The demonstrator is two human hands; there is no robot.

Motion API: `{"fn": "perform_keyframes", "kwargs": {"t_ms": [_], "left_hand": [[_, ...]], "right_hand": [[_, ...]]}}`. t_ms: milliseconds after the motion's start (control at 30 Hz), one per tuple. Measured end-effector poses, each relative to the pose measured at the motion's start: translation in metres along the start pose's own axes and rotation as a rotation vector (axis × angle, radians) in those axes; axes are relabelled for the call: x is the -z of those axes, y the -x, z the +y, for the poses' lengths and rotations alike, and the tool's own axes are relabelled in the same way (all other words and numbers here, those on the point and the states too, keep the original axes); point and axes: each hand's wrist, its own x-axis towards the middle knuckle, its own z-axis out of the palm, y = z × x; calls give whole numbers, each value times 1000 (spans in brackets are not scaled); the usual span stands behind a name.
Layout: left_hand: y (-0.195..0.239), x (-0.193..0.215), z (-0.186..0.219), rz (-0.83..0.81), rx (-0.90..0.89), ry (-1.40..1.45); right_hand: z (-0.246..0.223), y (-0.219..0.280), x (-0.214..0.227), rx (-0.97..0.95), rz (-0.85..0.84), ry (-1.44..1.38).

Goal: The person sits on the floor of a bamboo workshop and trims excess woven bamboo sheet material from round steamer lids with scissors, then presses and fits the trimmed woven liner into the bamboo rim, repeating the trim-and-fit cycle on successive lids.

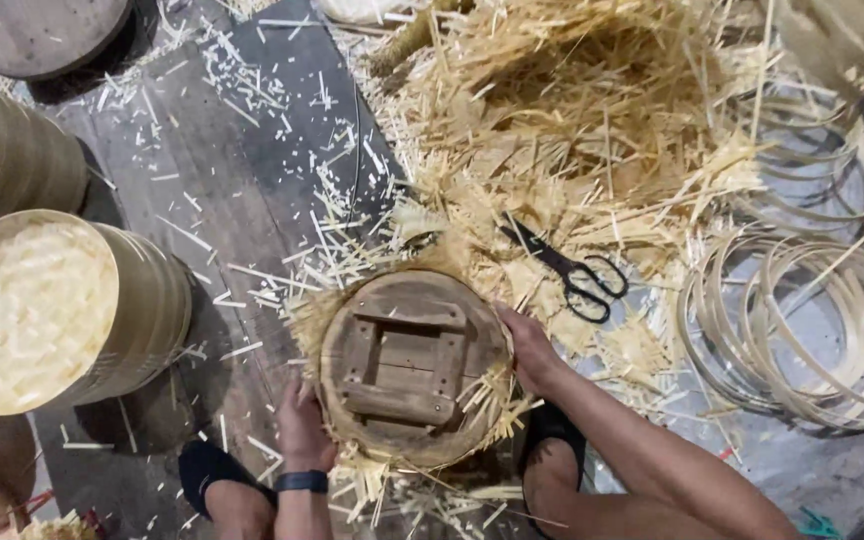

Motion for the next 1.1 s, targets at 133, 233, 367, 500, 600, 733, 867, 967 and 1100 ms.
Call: {"fn": "perform_keyframes", "kwargs": {"t_ms": [133,233,367,500,600,733,867,967,1100], "left_hand": [[-30,30,-27,7,-196,-144],[-44,-5,-39,339,-293,-1149],[1,-100,-78,503,-497,-1414],[-14,-166,-106,628,-301,-1485],[-22,-170,-119,636,-340,-1430],[-19,-145,-136,429,-710,-1357],[-19,-136,-155,110,-863,-1489],[-20,-128,-168,120,-951,-1429],[-18,-132,-153,59,-927,-1398]], "right_hand": [[39,-6,52,97,160,568],[11,-34,103,318,456,923],[-28,-49,168,456,717,1542],[-12,-84,255,175,547,1836],[-55,-48,175,-208,426,1660],[-60,-29,196,-182,301,1484],[-71,20,162,-109,238,1626],[-67,28,131,138,193,1841],[-71,5,64,328,63,1939]]}}
